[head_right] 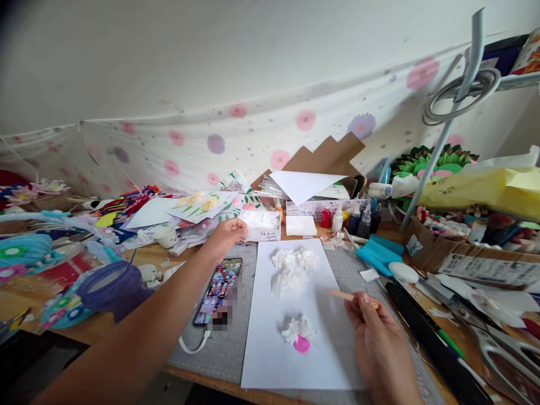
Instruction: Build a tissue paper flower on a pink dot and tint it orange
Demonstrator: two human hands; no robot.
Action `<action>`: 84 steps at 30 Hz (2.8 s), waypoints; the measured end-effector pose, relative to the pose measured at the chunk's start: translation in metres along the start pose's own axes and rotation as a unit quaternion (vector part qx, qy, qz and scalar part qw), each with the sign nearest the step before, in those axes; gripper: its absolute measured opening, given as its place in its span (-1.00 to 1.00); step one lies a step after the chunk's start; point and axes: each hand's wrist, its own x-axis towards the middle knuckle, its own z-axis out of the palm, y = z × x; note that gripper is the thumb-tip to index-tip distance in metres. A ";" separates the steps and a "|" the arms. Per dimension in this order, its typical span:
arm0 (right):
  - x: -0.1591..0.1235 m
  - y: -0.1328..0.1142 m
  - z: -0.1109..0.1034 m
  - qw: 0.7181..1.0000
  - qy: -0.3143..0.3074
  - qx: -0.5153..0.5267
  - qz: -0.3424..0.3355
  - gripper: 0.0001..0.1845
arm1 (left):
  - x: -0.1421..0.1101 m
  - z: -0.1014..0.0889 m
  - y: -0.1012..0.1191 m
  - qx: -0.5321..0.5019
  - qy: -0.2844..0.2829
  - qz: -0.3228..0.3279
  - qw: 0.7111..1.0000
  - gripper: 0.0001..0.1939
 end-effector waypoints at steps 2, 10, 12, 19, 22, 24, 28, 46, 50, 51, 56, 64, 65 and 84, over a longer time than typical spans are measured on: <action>0.000 -0.001 0.001 1.000 0.008 0.023 0.012 -0.76 | -0.030 0.016 0.008 -0.066 -0.028 -0.004 0.997 -0.89; -0.006 -0.007 0.003 0.999 -0.035 -0.018 0.022 -0.82 | -0.122 0.070 0.031 -0.159 -0.322 -0.029 0.933 -0.91; -0.007 -0.010 0.003 0.998 -0.052 -0.037 0.014 -0.86 | -0.129 0.081 0.032 -0.104 -0.363 -0.010 0.926 -0.94; -0.017 -0.021 -0.001 0.973 -0.157 -0.147 -0.081 -0.79 | -0.131 0.105 0.025 -0.028 -0.273 0.047 0.960 -0.93; -0.023 -0.027 0.001 0.942 -0.209 -0.218 -0.143 -0.79 | -0.131 0.106 0.023 -0.011 -0.250 0.065 0.966 -0.91; -0.026 -0.030 0.002 0.920 -0.230 -0.260 -0.183 -0.82 | -0.132 0.106 0.023 -0.010 -0.246 0.063 0.967 -0.91; -0.028 -0.028 0.003 0.883 -0.248 -0.314 -0.246 -0.83 | -0.132 0.107 0.022 -0.002 -0.243 0.069 0.968 -0.91; -0.021 -0.015 0.008 0.870 -0.232 -0.375 -0.222 -0.81 | -0.134 0.098 0.018 -0.039 -0.250 0.078 0.964 -0.87; -0.014 -0.009 -0.001 0.912 -0.185 -0.333 -0.152 -0.79 | -0.134 0.101 0.016 -0.030 -0.250 0.075 0.965 -0.87; -0.013 -0.008 -0.003 0.921 -0.174 -0.319 -0.138 -0.79 | -0.134 0.101 0.015 -0.029 -0.250 0.077 0.965 -0.87; -0.018 -0.012 -0.002 0.933 -0.202 -0.279 -0.104 -0.78 | -0.133 0.104 0.013 -0.030 -0.237 0.079 0.968 -0.86; -0.020 -0.016 0.003 0.930 -0.214 -0.285 -0.091 -0.81 | -0.129 0.110 0.012 -0.042 -0.189 0.045 0.980 -0.94; -0.019 -0.015 0.003 0.933 -0.207 -0.282 -0.089 -0.80 | -0.129 0.106 0.011 -0.040 -0.179 0.041 0.982 -0.93; -0.007 0.002 -0.010 0.993 -0.019 -0.119 -0.016 -0.76 | 0.079 0.003 -0.028 0.371 -0.072 -0.054 0.924 -0.68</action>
